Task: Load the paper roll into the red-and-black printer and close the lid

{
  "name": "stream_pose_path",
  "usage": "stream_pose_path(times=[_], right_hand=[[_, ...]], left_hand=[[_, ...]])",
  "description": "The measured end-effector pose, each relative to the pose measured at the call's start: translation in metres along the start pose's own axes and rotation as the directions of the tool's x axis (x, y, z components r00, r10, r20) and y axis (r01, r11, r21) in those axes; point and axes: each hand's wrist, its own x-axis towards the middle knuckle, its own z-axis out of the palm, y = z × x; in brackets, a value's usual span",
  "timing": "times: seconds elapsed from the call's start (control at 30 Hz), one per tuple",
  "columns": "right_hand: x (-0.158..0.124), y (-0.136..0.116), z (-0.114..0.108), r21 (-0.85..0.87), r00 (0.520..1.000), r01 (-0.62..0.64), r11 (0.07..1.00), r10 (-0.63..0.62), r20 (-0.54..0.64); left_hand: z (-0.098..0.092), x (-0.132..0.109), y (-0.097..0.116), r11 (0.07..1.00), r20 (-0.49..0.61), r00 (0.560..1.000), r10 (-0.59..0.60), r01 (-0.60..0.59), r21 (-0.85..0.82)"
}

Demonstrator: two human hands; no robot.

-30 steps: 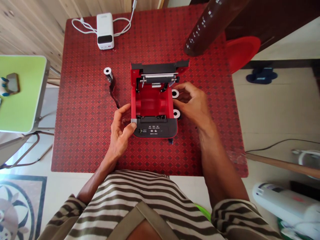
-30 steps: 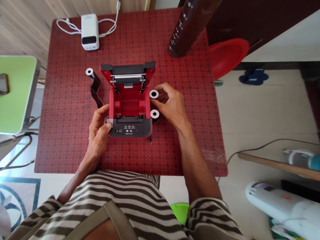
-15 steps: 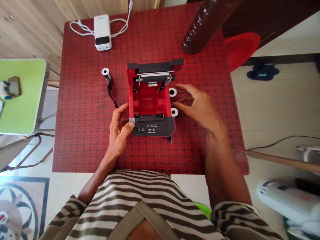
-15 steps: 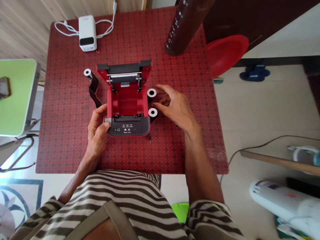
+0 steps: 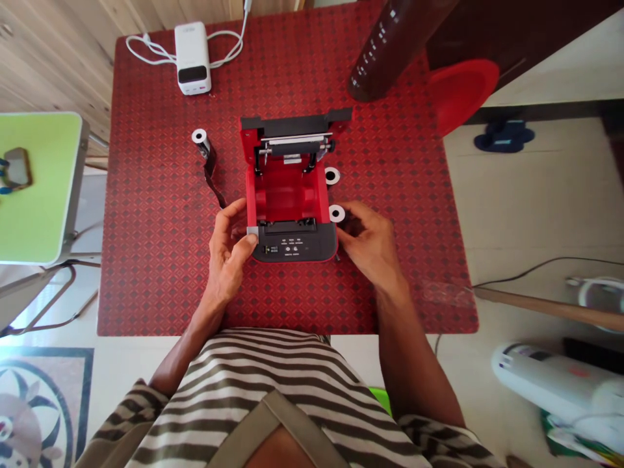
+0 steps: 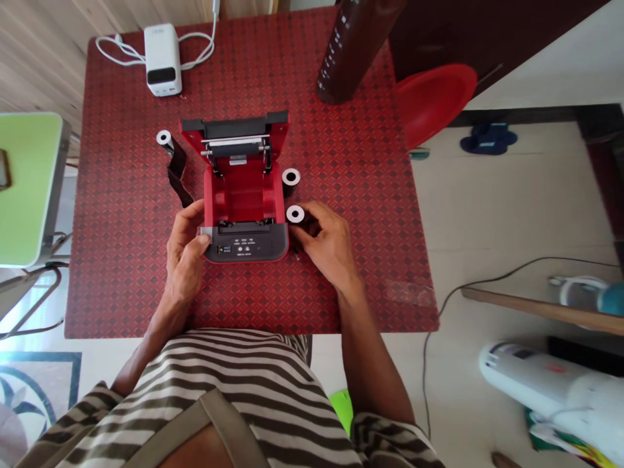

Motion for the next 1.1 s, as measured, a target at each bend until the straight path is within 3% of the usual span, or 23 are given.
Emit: stream_pose_path(times=[0.1,0.2,0.3,0.4,0.47,0.57,0.67,0.73,0.9,1.1], right_hand=[[-0.004,-0.008,-0.018,0.081,0.999,-0.004,0.997,0.007,-0.047],[-0.013,-0.032,-0.047,0.147,0.999,0.000,0.989,0.007,-0.047],[-0.021,-0.065,-0.067,0.199,0.999,0.019,0.980,-0.025,0.027],[-0.020,-0.093,-0.071,0.203,0.990,0.043,0.978,-0.069,0.124],[-0.012,-0.104,-0.067,0.150,0.979,0.076,0.986,-0.103,0.179],[0.004,-0.111,-0.056,-0.047,0.942,0.249,0.967,-0.230,0.243],[0.016,-0.113,-0.040,-0.256,0.876,0.452,0.855,-0.372,0.306],[0.020,-0.114,-0.026,-0.369,0.854,0.512,0.776,-0.413,0.316],[0.024,-0.112,0.006,-0.565,0.872,0.489,0.665,-0.382,0.304],[0.040,-0.107,0.020,-0.586,0.872,0.490,0.645,-0.372,0.319]], left_hand=[[0.002,-0.001,0.002,0.999,-0.014,0.999,-0.046,0.046,-0.011],[0.004,-0.002,0.003,0.997,-0.021,0.997,-0.077,0.077,0.003],[0.007,-0.002,0.002,0.997,-0.033,0.997,-0.073,0.074,0.031],[0.009,-0.004,0.000,0.996,-0.044,0.995,-0.089,0.091,0.026],[0.010,-0.005,-0.001,0.993,-0.047,0.992,-0.118,0.118,0.005],[0.010,-0.007,-0.001,0.989,-0.043,0.988,-0.150,0.149,-0.022],[0.011,-0.009,0.002,0.984,-0.034,0.983,-0.180,0.179,-0.021],[0.011,-0.009,0.005,0.980,-0.027,0.980,-0.197,0.197,-0.024],[0.012,-0.010,0.011,0.977,-0.017,0.977,-0.212,0.211,-0.036],[0.011,-0.010,0.014,0.975,-0.004,0.976,-0.219,0.219,-0.041]])
